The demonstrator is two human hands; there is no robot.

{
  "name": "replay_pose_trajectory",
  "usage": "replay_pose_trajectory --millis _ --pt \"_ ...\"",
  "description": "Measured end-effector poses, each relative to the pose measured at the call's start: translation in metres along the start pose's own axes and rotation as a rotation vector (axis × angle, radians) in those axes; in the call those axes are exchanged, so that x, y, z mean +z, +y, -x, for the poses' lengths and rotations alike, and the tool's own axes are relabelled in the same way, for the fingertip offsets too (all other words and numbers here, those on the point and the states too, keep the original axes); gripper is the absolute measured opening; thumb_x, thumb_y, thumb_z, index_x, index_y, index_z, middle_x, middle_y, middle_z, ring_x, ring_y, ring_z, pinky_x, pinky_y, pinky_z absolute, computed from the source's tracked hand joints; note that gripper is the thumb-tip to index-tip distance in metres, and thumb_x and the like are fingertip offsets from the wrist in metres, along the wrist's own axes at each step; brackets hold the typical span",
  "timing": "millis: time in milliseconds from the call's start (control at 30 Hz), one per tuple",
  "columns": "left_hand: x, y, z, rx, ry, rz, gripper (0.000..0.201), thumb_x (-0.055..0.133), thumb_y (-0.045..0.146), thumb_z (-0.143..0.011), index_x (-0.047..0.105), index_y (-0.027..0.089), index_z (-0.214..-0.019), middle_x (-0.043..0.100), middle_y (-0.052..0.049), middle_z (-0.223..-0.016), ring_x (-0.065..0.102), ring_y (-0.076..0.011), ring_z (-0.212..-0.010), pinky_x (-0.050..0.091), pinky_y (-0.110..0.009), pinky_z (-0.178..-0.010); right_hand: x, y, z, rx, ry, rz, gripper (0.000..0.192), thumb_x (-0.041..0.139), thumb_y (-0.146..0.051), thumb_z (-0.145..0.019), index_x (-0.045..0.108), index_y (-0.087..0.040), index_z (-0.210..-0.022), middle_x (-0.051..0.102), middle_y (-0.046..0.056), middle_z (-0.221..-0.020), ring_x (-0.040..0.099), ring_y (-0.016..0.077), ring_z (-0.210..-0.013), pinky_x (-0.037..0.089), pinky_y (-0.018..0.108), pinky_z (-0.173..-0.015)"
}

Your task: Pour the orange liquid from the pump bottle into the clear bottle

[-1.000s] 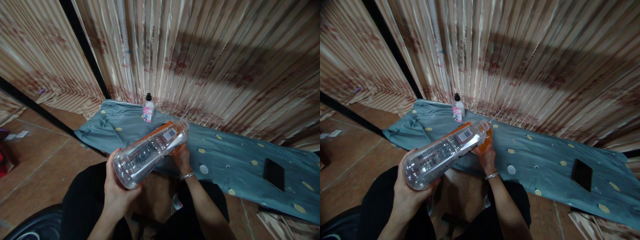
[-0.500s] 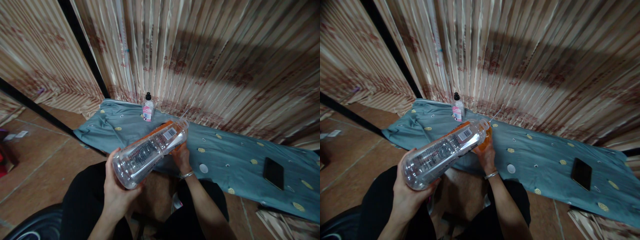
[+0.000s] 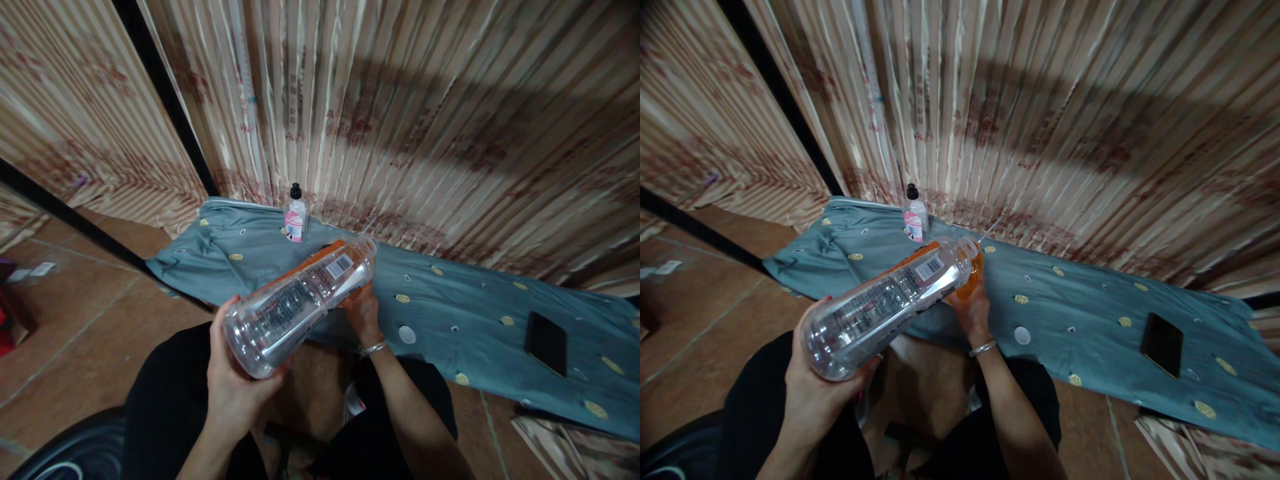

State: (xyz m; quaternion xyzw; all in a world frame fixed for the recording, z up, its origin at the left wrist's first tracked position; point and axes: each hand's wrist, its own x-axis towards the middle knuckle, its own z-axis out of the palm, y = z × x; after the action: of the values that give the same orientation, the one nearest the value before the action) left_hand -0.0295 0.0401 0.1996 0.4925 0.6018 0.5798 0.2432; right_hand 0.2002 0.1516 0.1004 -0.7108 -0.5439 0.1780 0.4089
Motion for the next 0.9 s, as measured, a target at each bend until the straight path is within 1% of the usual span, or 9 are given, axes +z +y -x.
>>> replay_pose_trajectory --millis 33,167,333,433,567,667,767,833,900 --pt "0.000 0.000 0.000 0.012 0.008 0.008 0.096 0.092 0.038 -0.058 0.055 0.021 -0.145 0.068 -0.010 -0.133 0.073 -0.0307 -0.116 0.062 -0.039 -0.097 0.001 0.000 0.000 -0.001 0.006 0.003 0.074 0.072 -0.040 -0.080 0.050 -0.013 -0.146 0.078 0.022 -0.123 0.077 0.0382 -0.112 0.065 0.053 -0.093" --pt "0.001 0.008 0.001 -0.058 -0.018 0.037 0.094 0.091 0.034 -0.061 0.053 0.021 -0.146 0.068 -0.011 -0.133 0.073 -0.0300 -0.116 0.061 -0.040 -0.099 0.001 0.000 0.001 0.013 0.020 -0.003 0.077 0.073 -0.043 -0.079 0.049 -0.012 -0.147 0.077 0.024 -0.126 0.076 0.0370 -0.114 0.064 0.053 -0.095" --pt "0.001 0.014 0.002 -0.082 -0.002 0.047 0.097 0.094 0.036 -0.059 0.054 0.022 -0.146 0.067 -0.011 -0.132 0.073 -0.0322 -0.115 0.062 -0.042 -0.097 -0.002 -0.004 0.001 0.025 0.000 -0.017 0.080 0.075 -0.040 -0.078 0.049 -0.012 -0.149 0.078 0.022 -0.124 0.077 0.0361 -0.112 0.065 0.050 -0.094" --pt "0.002 0.015 0.002 -0.065 0.002 0.029 0.096 0.094 0.035 -0.059 0.054 0.022 -0.145 0.066 -0.011 -0.134 0.073 -0.0324 -0.116 0.061 -0.042 -0.098 -0.004 -0.007 0.001 0.038 -0.002 -0.005 0.077 0.074 -0.038 -0.079 0.051 -0.010 -0.147 0.078 0.023 -0.122 0.078 0.0363 -0.112 0.065 0.049 -0.095" --pt "0.001 0.013 0.003 -0.031 -0.013 0.017 0.094 0.091 0.032 -0.062 0.053 0.021 -0.147 0.068 -0.011 -0.132 0.074 -0.0308 -0.113 0.061 -0.040 -0.097 -0.004 -0.008 0.001 0.056 -0.015 0.000 0.082 0.077 -0.036 -0.077 0.049 -0.005 -0.147 0.078 0.025 -0.123 0.077 0.0371 -0.116 0.064 0.048 -0.098" --pt "-0.003 0.007 0.001 0.012 -0.032 -0.011 0.095 0.091 0.032 -0.064 0.051 0.020 -0.149 0.069 -0.011 -0.132 0.075 -0.0307 -0.114 0.061 -0.040 -0.098 -0.004 -0.008 0.001 0.032 -0.012 -0.028 0.080 0.077 -0.036 -0.078 0.050 -0.008 -0.148 0.076 0.024 -0.128 0.076 0.0363 -0.118 0.063 0.048 -0.100" --pt "-0.007 0.000 -0.002 0.076 -0.075 -0.050 0.098 0.094 0.034 -0.063 0.050 0.020 -0.150 0.070 -0.012 -0.132 0.076 -0.0306 -0.112 0.062 -0.039 -0.094 -0.005 -0.007 0.001 0.025 -0.021 -0.064 0.079 0.076 -0.036 -0.080 0.050 -0.010 -0.149 0.076 0.022 -0.130 0.076 0.0350 -0.118 0.063 0.048 -0.100" --pt "-0.008 -0.001 -0.003 0.101 -0.092 -0.054 0.098 0.095 0.034 -0.063 0.051 0.021 -0.149 0.070 -0.012 -0.132 0.076 -0.0307 -0.112 0.063 -0.039 -0.093 -0.004 -0.006 0.001 0.027 -0.024 -0.068 0.080 0.076 -0.037 -0.080 0.049 -0.009 -0.149 0.076 0.023 -0.130 0.076 0.0354 -0.118 0.063 0.049 -0.100" --pt "-0.006 0.002 -0.003 0.088 -0.073 -0.031 0.096 0.095 0.034 -0.063 0.053 0.021 -0.148 0.069 -0.011 -0.133 0.075 -0.0308 -0.113 0.062 -0.039 -0.095 -0.004 -0.005 0.001 0.018 -0.013 -0.065 0.080 0.076 -0.037 -0.079 0.048 -0.009 -0.149 0.075 0.024 -0.132 0.075 0.0365 -0.121 0.062 0.051 -0.102"
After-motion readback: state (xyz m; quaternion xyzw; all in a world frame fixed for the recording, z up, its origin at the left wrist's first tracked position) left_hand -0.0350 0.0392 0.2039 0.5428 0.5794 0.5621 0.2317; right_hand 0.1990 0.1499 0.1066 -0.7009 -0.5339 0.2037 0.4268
